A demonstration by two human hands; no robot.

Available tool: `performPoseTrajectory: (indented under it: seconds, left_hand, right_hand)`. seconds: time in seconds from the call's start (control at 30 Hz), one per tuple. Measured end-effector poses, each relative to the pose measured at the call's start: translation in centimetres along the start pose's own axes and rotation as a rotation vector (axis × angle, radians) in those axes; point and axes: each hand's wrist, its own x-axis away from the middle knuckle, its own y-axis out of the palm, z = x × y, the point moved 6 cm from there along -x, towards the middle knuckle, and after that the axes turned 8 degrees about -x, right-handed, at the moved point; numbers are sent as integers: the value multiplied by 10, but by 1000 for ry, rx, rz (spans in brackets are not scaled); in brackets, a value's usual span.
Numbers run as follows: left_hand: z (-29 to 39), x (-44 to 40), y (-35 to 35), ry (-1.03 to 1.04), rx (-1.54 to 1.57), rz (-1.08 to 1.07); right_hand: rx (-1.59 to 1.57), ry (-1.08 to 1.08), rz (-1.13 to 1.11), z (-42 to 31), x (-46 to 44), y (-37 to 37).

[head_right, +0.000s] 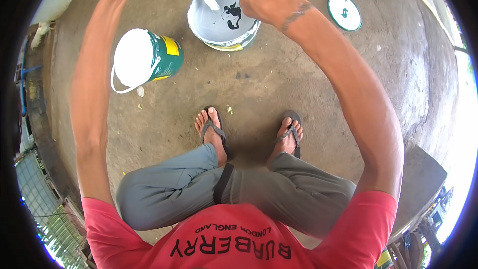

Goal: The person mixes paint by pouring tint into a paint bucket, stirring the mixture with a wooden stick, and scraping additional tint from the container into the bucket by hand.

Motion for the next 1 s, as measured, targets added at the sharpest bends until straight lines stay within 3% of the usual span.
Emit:
performPoseTrajectory:
  seconds: [0.1, 0.17, 0.27, 0.37, 0.5, 0.63, 0.73, 1.0]
  left_hand:
    - [-5, 4, -2, 96, 66, 21]
    - [-2, 14, -1, 139, 116, 88]
    - [-17, 13, -6, 95, 127, 28]
    - [-30, 18, 0, 100, 146, 154]
    - [-50, 12, 4, 11, -41, 115]
    - [-59, 0, 22, 78, -40, 66]
    - [-55, -5, 34, 134, -69, 54]
    - [-65, -5, 42, 54, -80, 69]
  right_hand:
    - [-92, -10, -155, -6, 1, -6]
    - [-175, -139, -91, -6, 2, -4]
    - [-250, -175, -104, -9, 8, 11]
    - [-231, -219, -147, -11, 23, 23]
    - [-171, -181, -299, 2, 42, 51]
    - [255, -194, -296, 13, 47, 84]
    - [367, -41, -318, 21, 47, 103]
    - [520, -34, -405, -2, 77, 85]
